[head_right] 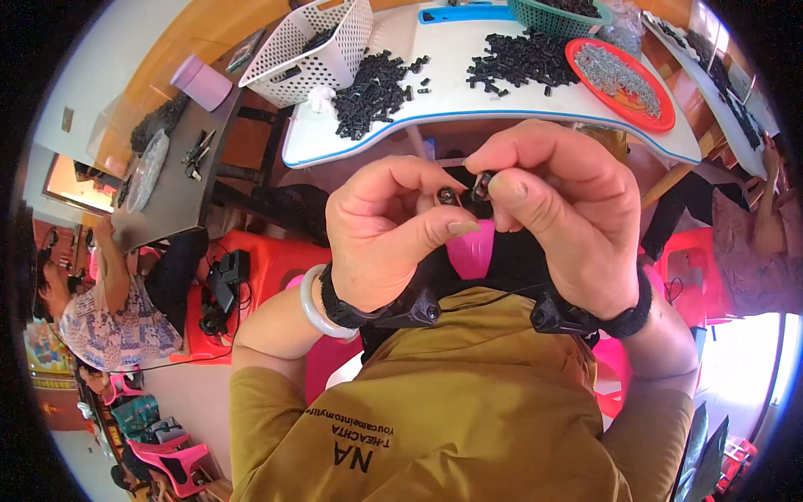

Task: Manually assemble small plastic components by inserting metal pins into them.

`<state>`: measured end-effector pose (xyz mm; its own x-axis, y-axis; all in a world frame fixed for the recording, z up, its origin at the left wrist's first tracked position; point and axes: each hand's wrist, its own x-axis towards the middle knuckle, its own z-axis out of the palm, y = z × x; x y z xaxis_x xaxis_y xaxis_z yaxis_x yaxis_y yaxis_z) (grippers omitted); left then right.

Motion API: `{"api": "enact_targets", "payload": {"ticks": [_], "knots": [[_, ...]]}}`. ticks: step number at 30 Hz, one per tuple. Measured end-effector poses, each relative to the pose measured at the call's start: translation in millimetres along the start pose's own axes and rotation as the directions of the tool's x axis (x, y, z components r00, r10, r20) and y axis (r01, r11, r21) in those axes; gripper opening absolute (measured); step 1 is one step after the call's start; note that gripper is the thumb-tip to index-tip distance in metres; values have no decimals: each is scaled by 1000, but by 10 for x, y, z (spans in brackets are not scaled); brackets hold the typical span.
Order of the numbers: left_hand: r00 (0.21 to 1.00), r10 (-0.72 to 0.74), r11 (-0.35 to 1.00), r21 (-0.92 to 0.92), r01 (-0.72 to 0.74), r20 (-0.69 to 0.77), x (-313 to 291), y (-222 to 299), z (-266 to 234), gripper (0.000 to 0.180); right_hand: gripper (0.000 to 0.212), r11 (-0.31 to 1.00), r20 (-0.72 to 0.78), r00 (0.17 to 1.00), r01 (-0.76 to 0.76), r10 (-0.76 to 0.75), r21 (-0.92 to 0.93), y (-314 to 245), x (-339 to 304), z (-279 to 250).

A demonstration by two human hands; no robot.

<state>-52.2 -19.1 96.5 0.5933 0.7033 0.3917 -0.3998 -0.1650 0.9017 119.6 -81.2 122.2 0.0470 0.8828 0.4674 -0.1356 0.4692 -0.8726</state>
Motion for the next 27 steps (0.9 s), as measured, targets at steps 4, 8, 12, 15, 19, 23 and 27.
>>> {"api": "enact_targets", "payload": {"ticks": [4,8,12,15,19,23,27], "knots": [[984,179,977,120,-176,-13,41,-70,50,19,15,988,84,991,117,-108,-104,20,-19,-1],[993,115,992,59,-113,-24,26,-68,86,20,18,973,35,992,126,-121,-195,45,-39,26],[1000,7,1000,29,-7,20,-24,-8,48,20,17,959,31,993,119,-115,-256,14,-40,6],[993,-14,998,57,7,118,-36,16,15,22,17,858,136,957,290,-256,-424,6,4,-32],[993,0,997,75,-9,119,-66,32,34,19,17,807,220,931,363,-291,-465,5,18,-30],[989,24,992,121,-41,146,-40,17,23,15,17,907,102,976,219,-195,-359,16,-27,19],[978,103,969,204,-140,183,-26,5,8,15,17,921,90,982,186,-164,-343,12,-49,43]]}}
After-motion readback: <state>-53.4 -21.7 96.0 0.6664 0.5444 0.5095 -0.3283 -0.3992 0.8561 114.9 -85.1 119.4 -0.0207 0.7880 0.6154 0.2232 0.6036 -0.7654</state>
